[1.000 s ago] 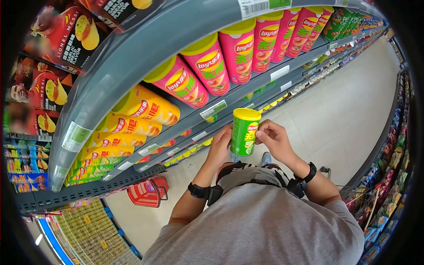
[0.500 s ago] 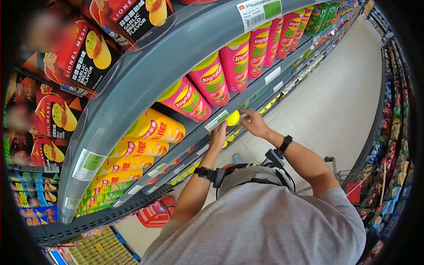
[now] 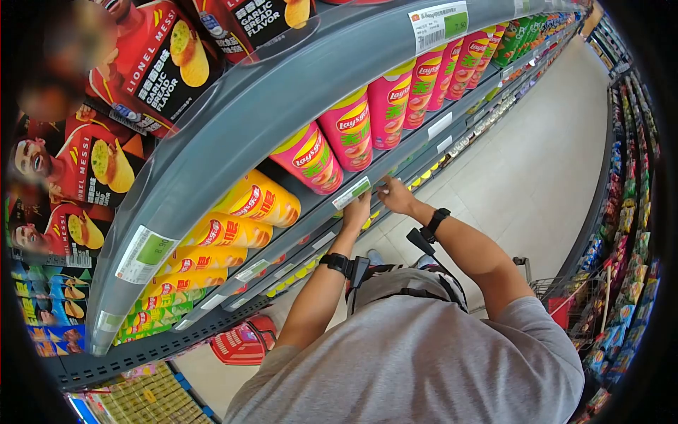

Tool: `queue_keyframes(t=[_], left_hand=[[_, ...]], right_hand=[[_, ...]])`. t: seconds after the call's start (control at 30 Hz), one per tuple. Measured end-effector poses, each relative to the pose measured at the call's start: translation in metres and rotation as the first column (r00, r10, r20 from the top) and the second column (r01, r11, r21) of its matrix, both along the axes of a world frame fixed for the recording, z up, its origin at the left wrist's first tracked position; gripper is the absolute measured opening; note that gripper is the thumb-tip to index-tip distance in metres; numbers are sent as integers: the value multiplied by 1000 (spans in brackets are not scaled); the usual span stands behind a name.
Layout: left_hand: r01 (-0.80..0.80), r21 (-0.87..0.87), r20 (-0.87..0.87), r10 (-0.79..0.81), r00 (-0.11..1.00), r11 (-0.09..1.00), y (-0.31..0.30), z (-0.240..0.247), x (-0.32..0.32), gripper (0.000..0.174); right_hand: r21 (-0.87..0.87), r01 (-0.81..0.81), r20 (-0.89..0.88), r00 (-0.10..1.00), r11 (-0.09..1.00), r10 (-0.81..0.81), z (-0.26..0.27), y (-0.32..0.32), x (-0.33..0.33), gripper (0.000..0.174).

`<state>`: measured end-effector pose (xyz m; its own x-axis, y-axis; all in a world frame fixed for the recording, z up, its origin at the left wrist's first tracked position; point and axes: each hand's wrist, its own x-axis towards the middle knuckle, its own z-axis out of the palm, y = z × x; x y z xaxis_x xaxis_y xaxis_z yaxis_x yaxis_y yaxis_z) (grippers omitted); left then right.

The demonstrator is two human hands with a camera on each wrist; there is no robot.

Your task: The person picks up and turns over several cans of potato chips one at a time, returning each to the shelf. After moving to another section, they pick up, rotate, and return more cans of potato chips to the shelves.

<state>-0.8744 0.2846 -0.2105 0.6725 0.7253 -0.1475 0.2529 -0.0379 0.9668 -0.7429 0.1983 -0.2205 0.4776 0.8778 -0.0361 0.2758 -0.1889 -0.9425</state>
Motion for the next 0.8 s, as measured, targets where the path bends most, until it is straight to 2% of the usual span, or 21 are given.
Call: queue_keyframes(t=[0.03,0.07,0.1,0.13,0.17,0.2,0.23,0.27,0.3,0.37,0.4,0.47,0.5,0.53,0.57,0.6,0.67,0.7,0.77,0.8], left_hand=[[-5,0,1,5,1000,1000,0,6,-4,51],[6,18,-89,-4,996,1000,0,13,-8,47],[17,34,-179,-11,984,999,-1,15,-11,44],[11,32,-181,-5,984,999,-3,8,-15,44],[-37,53,-108,42,993,998,-7,2,-18,49],[-86,69,-35,89,995,994,-9,-7,-21,55],[-92,69,-37,95,995,993,-9,-19,-24,55],[-53,-29,-68,51,996,998,-7,-31,-26,62],[-18,-129,-95,6,995,991,-8,-38,-28,69],[-22,-172,-58,12,998,985,-19,-4,-31,70],[-17,-217,-24,12,1000,976,-26,6,-34,71],[-12,-232,11,15,1000,973,-30,-17,-40,70],[44,-192,-17,-48,999,980,-32,-19,-43,69],[103,-152,-47,-111,993,983,-34,-20,-45,69],[92,-156,-50,-101,994,983,-40,-21,-48,67],[77,-154,-53,-86,995,985,-45,-20,-50,67],[78,-228,-16,-84,996,971,-58,-17,-54,62],[58,-228,-22,-64,998,972,-66,-15,-56,62],[7,-247,-6,-8,1000,969,-85,-10,-57,55],[-11,-244,-14,7,1000,970,-94,-8,-56,55]], right_hand=[[-107,34,126,992,994,-21,8,-1,3,41],[-107,27,128,992,994,-14,17,-1,7,41],[-65,117,323,942,991,-90,26,-2,11,44],[-6,198,498,850,980,-169,29,-3,16,46],[-98,165,574,815,981,-80,33,-2,24,50],[-100,159,573,817,982,-74,30,-1,30,50],[-152,129,626,780,980,-6,25,1,35,52],[-204,100,673,737,974,65,20,3,40,54],[-206,92,671,738,974,72,20,4,41,54],[-404,100,619,762,909,192,23,8,44,55],[-409,85,615,761,909,205,24,9,44,55],[-451,157,719,647,879,253,26,10,44,56],[-452,142,716,646,881,263,30,9,42,56],[-460,160,756,587,874,290,34,8,42,57],[-465,178,791,524,867,316,37,7,42,57],[-464,165,790,522,870,322,35,7,44,57],[-419,105,828,453,902,332,28,7,47,58],[-419,85,825,452,904,340,22,6,51,58],[-310,-118,778,540,944,323,10,4,60,60],[-306,-135,774,540,942,329,11,2,62,60]])
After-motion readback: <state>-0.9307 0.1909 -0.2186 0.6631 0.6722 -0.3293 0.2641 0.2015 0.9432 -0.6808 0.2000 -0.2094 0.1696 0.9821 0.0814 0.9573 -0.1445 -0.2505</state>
